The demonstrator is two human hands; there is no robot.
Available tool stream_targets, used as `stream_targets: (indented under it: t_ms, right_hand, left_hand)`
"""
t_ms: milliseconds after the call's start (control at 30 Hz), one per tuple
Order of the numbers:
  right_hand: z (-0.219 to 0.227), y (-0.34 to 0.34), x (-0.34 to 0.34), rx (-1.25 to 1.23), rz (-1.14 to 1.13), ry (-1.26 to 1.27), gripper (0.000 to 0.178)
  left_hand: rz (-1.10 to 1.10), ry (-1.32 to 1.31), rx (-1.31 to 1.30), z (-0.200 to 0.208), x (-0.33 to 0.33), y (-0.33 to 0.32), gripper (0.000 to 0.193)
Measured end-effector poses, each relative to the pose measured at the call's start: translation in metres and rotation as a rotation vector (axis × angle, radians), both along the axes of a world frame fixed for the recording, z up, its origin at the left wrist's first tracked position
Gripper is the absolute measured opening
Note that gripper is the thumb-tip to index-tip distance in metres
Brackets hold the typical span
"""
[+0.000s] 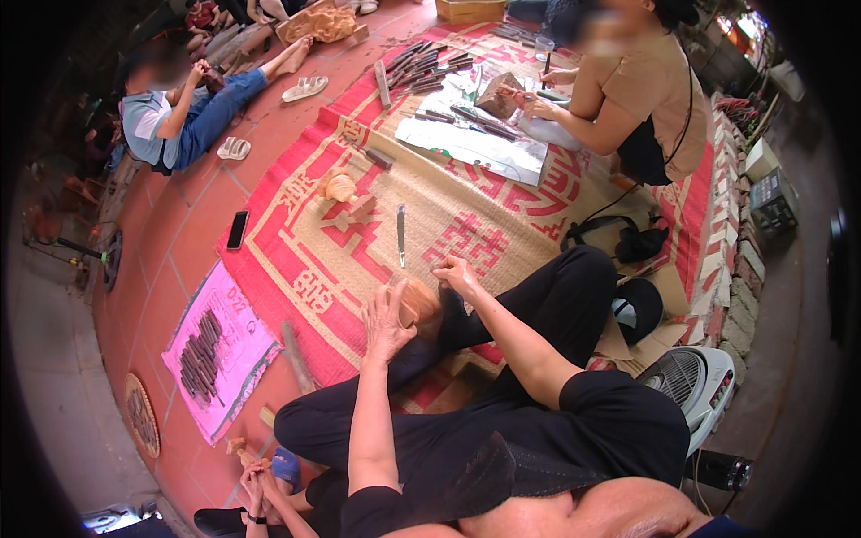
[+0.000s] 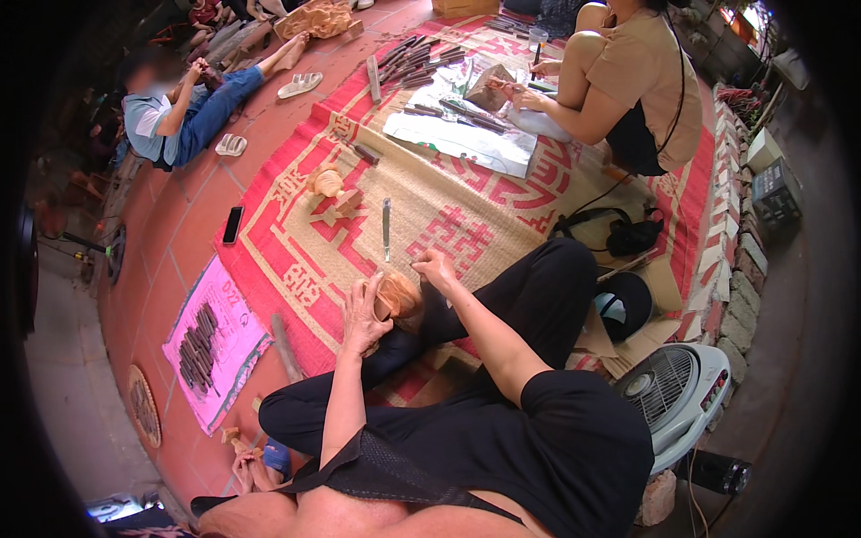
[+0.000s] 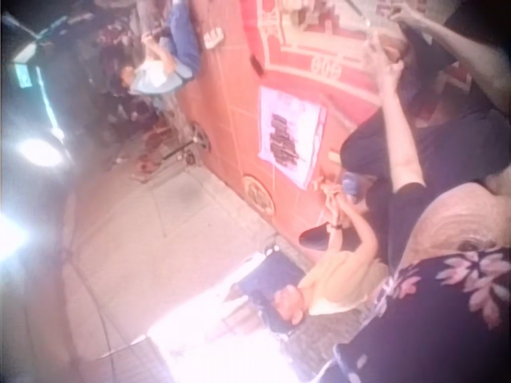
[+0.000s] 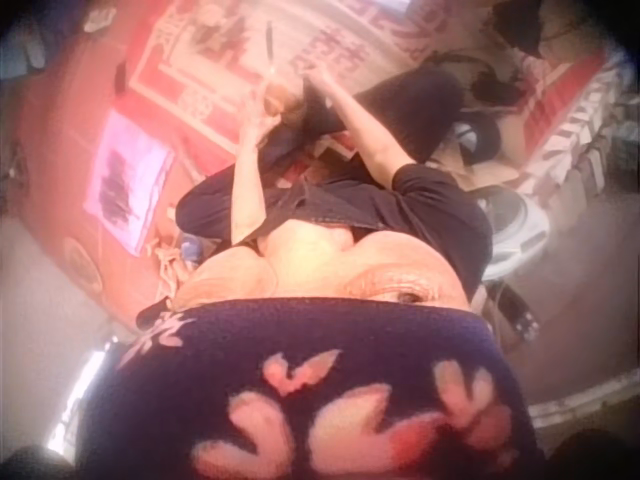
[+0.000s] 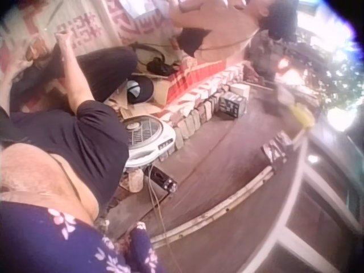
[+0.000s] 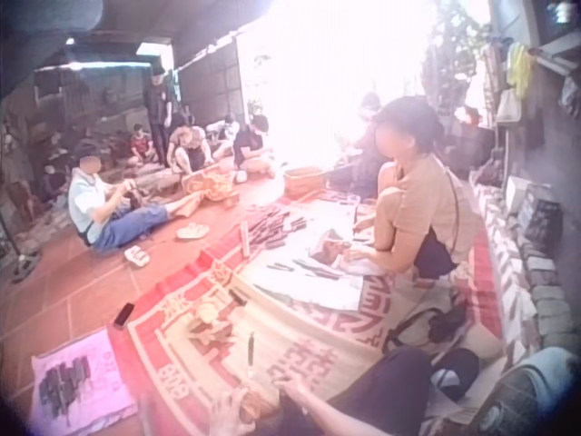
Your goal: The person sits on a mat and carves a small piece of wood using a knife. They rotate the wood and make small cuts while other people work nearby.
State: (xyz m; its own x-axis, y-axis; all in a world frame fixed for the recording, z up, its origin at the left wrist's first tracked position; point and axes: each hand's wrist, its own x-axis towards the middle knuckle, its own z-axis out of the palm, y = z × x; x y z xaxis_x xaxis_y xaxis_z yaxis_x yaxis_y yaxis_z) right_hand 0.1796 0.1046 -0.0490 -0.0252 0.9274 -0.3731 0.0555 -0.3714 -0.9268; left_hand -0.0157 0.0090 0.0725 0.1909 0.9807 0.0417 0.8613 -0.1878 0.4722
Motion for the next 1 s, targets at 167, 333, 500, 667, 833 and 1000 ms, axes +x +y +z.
stream_targets:
  t_ms: [167,333,500,667,833,1000]
  right_hand:
    - [0.006,-0.001,-0.002,-0.023,0.045,0.026,0.012]
    - [-0.008,-0.003,-0.003,-0.022,0.053,0.024,0.013]
    - [-0.020,-0.003,-0.002,-0.011,0.083,0.035,0.012]
    - [-0.024,-0.004,-0.002,-0.010,0.043,0.033,0.013]
    - [-0.030,-0.002,-0.003,-0.007,0.071,-0.035,0.016]
    - [-0.024,-0.005,-0.006,-0.004,0.091,-0.072,0.017]
  left_hand:
    - [-0.063,-0.012,-0.025,-0.005,-0.008,-0.003,0.102]
    - [0.031,0.021,-0.023,-0.014,-0.001,-0.007,0.106]
    - [0.304,0.030,-0.032,-0.037,0.038,-0.007,0.101]
    - [0.449,0.059,-0.053,-0.043,0.047,0.012,0.099]
    - [0.453,0.056,-0.112,-0.039,0.047,0.016,0.097]
    - [0.531,0.123,-0.200,-0.032,0.055,0.023,0.092]
